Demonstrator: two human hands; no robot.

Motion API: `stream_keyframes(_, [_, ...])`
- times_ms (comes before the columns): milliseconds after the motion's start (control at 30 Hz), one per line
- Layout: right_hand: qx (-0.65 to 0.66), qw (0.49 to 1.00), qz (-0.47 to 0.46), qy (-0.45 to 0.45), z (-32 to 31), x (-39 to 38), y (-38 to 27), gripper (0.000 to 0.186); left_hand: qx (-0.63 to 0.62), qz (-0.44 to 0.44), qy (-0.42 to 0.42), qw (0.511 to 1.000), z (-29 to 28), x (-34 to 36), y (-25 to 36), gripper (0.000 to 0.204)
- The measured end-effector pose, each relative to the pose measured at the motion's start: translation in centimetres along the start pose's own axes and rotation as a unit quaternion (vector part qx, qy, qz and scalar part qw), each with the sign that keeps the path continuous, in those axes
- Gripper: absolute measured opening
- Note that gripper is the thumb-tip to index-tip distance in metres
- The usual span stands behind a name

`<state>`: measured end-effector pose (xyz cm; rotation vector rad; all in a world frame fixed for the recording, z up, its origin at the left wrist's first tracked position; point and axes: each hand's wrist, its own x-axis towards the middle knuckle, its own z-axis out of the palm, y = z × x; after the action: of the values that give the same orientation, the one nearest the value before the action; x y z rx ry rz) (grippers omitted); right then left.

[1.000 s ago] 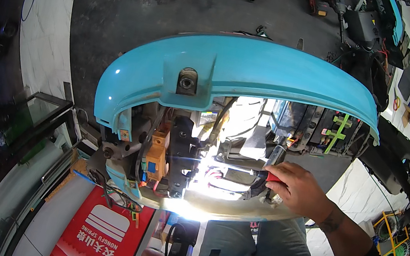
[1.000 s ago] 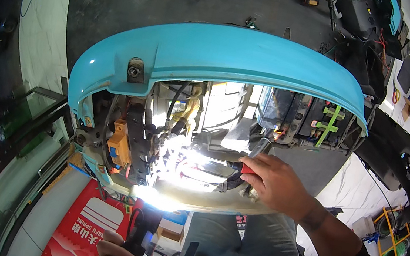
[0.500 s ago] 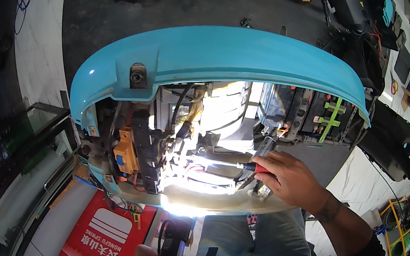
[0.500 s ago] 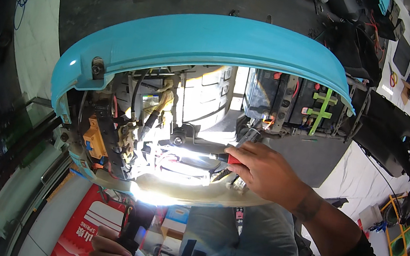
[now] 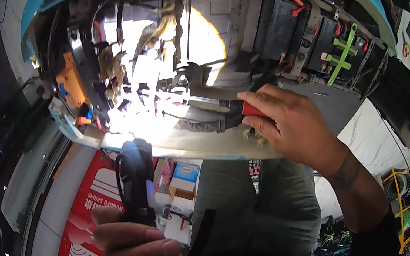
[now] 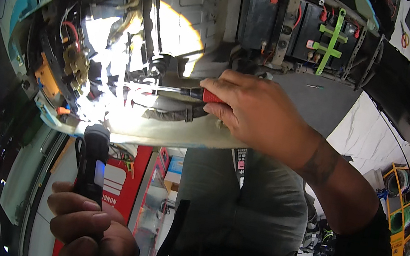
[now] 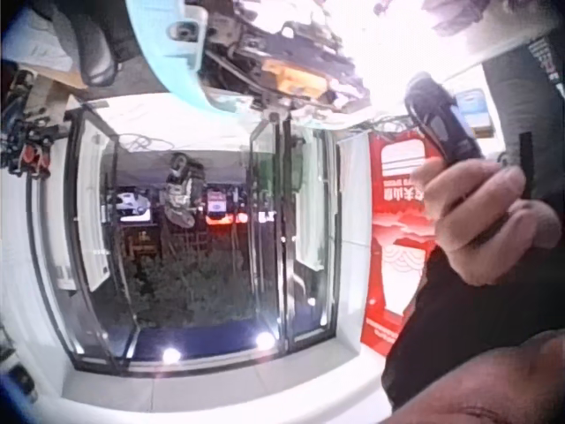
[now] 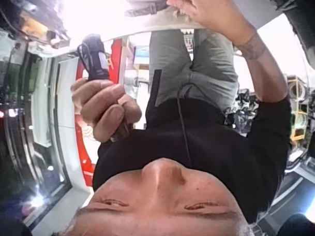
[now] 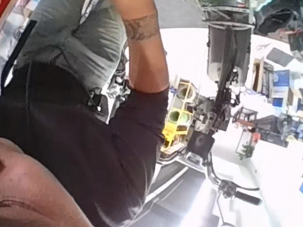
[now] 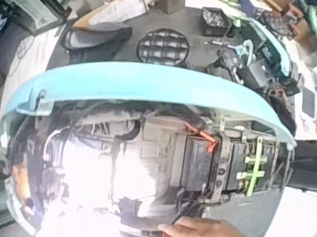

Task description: The person works on a light blue scooter in a workshop, using a screwdriver to remove and reattach the front fairing and inspecting the internal wiring and components. They briefly exit the shop to open the seat of a black scooter parked outside, then return to continue adjusting the blue scooter's front assembly.

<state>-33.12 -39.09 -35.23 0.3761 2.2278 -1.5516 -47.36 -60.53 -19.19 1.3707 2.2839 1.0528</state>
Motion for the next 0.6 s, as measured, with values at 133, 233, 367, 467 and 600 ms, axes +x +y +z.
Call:
stream_keyframes(133, [-0.004,1.000,0.006,0.009,0.3,-0.2,-1.0,0.043,-0.033,0.002,-0.017,0.999,0.6,0.3,1.2,0.033])
stream_keyframes(233, [-0.022,1.000,0.009,0.009,-0.2,-0.4,-1.8,0.044,0.013,-0.143,-0.073,0.987,0.1,0.1,3.7,0.031])
stream_keyframes(367, [-0.035,0.999,0.007,0.019,-0.6,-0.5,-2.7,0.044,-0.037,-0.143,-0.102,0.984,-0.8,-0.9,4.3,0.040])
stream_keyframes(467, [-0.045,0.999,0.000,0.029,-0.6,-0.2,-2.8,0.043,-0.057,-0.141,-0.088,0.984,-0.5,-1.5,3.9,0.044])
stream_keyframes(600, [-0.046,0.998,-0.023,0.033,-0.1,0.4,-2.9,0.042,-0.061,-0.115,-0.069,0.989,0.0,-1.6,3.2,0.044])
